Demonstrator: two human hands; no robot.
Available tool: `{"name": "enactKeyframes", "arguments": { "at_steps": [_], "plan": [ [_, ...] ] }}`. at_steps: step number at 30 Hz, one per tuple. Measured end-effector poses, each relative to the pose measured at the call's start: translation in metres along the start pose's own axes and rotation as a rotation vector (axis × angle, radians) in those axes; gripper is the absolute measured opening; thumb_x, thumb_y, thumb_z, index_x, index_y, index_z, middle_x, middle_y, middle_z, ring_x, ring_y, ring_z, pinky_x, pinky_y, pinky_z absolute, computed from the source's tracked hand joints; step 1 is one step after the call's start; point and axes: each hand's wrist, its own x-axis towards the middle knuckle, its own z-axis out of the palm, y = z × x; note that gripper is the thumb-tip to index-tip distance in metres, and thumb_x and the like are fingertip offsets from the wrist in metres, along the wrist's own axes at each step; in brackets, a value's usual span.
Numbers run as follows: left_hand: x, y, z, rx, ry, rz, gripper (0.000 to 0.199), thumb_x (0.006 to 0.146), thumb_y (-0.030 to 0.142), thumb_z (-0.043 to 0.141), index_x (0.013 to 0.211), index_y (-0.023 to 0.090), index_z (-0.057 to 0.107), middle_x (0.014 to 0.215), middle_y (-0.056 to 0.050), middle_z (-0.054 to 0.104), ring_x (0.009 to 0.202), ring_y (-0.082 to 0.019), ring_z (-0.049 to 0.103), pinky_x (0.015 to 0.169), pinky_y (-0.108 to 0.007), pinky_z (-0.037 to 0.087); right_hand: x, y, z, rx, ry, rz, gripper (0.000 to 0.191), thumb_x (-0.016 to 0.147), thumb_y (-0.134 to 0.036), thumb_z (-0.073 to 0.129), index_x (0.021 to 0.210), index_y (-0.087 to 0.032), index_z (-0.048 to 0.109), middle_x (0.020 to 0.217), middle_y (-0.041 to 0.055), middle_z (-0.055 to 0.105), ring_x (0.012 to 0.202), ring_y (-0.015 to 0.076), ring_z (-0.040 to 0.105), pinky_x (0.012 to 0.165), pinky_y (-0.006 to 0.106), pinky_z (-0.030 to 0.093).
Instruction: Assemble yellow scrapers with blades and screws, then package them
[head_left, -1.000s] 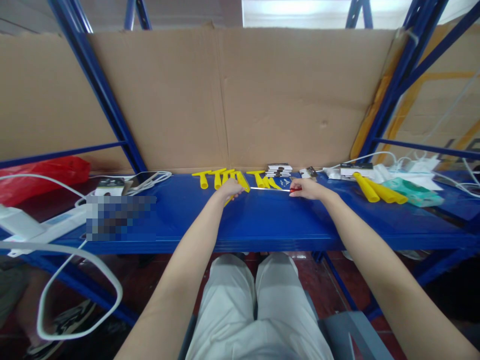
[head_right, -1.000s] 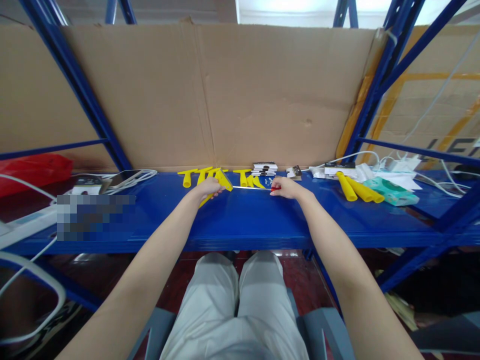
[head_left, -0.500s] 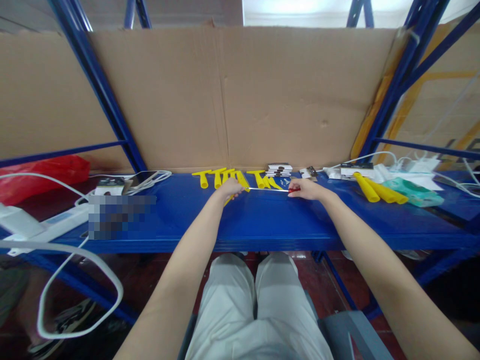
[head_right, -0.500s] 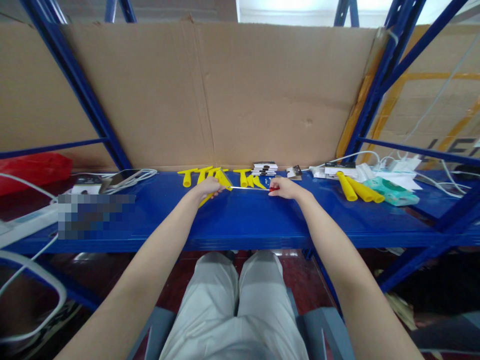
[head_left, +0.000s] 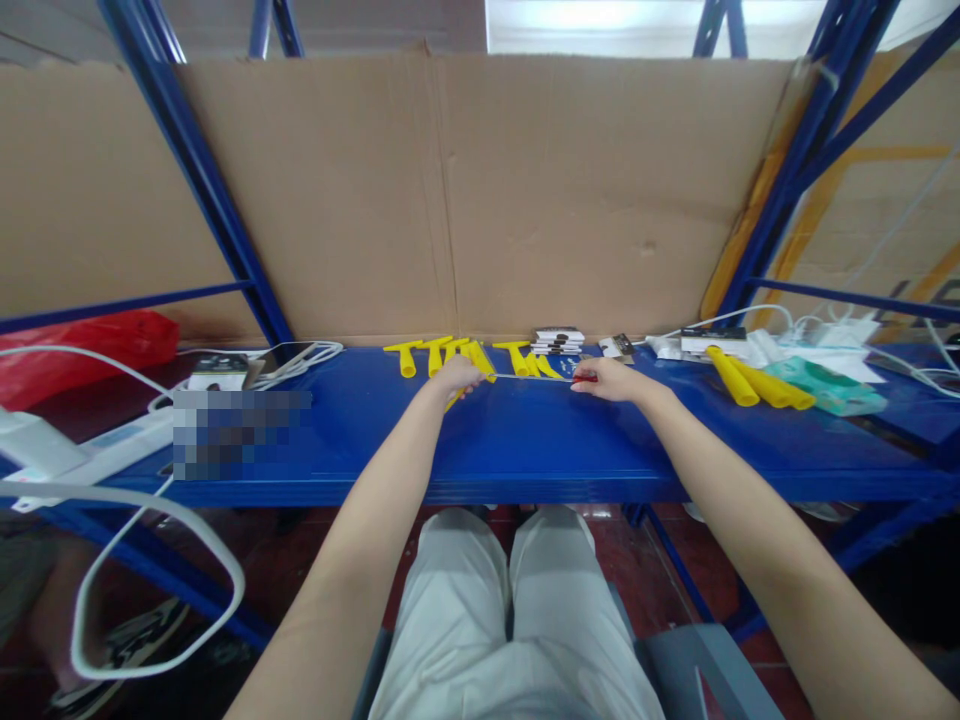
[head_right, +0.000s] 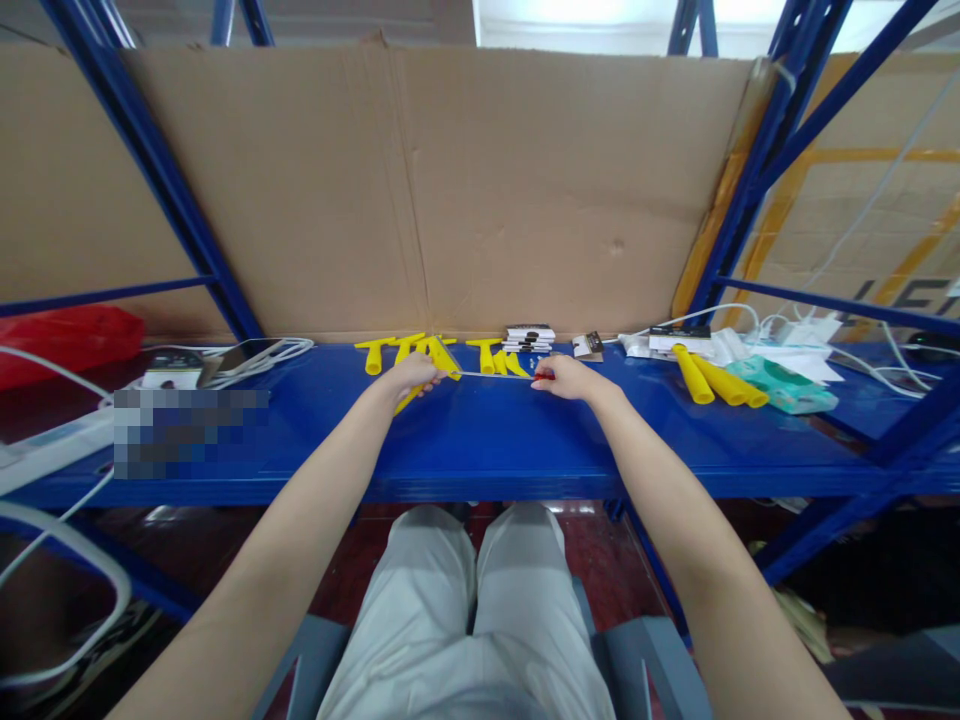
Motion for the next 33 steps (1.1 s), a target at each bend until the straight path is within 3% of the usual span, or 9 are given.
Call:
{"name": "enactKeyframes", "arguments": {
  "at_steps": [7, 12, 23, 27, 33],
  "plan": [
    [0.006, -0.004, -0.001, 0.119, 0.131, 0.006, 0.004, 0.075, 0.015, 0.058, 0.075, 0.012, 0.061, 0.042, 0.002, 0.043, 0.043, -0.013, 0.048, 0.044, -0.022, 0.035, -0.001, -0.022, 0.003, -0.062, 0.005, 0.032, 0.016, 0.079, -0.034, 0.055, 0.081, -0.019, 0.056, 0.078, 0.0058, 0.066, 0.068, 0.0166, 0.057, 0.061, 0.025, 0.039],
    [0.016, -0.010, 0.001, 0.196, 0.132, 0.011, 0.012, 0.074, 0.018, 0.058, 0.082, 0.010, 0.063, 0.047, -0.002, 0.049, 0.045, -0.016, 0.052, 0.044, -0.024, 0.037, -0.001, -0.030, 0.008, -0.155, -0.020, 0.087, 0.021, 0.072, -0.031, 0.064, 0.081, -0.019, 0.051, 0.073, 0.0040, 0.063, 0.063, 0.0157, 0.054, 0.054, 0.024, 0.034],
    [0.018, -0.011, -0.002, 0.211, 0.165, 0.005, 0.018, 0.072, 0.019, 0.062, 0.088, 0.011, 0.063, 0.048, -0.004, 0.053, 0.050, -0.020, 0.058, 0.046, -0.025, 0.041, 0.000, -0.033, 0.007, -0.190, -0.071, 0.003, 0.021, 0.083, -0.036, 0.049, 0.074, -0.019, 0.056, 0.074, 0.0068, 0.065, 0.066, 0.0176, 0.057, 0.058, 0.026, 0.035],
    [0.018, -0.011, -0.001, 0.225, 0.162, 0.003, 0.017, 0.071, 0.019, 0.063, 0.086, 0.011, 0.063, 0.048, -0.004, 0.051, 0.050, -0.020, 0.058, 0.045, -0.025, 0.041, 0.000, -0.034, 0.010, -0.183, -0.030, 0.046, 0.020, 0.074, -0.035, 0.062, 0.083, -0.019, 0.053, 0.075, 0.0058, 0.064, 0.066, 0.0177, 0.056, 0.057, 0.025, 0.035],
    [0.018, -0.011, -0.001, 0.241, 0.153, 0.004, 0.019, 0.073, 0.019, 0.060, 0.089, 0.010, 0.061, 0.054, -0.006, 0.054, 0.051, -0.019, 0.058, 0.044, -0.024, 0.040, -0.004, -0.041, 0.004, -0.262, -0.018, 0.053, 0.017, 0.077, -0.036, 0.058, 0.081, -0.020, 0.053, 0.073, 0.0059, 0.064, 0.064, 0.0188, 0.056, 0.055, 0.026, 0.032]
  ]
}}
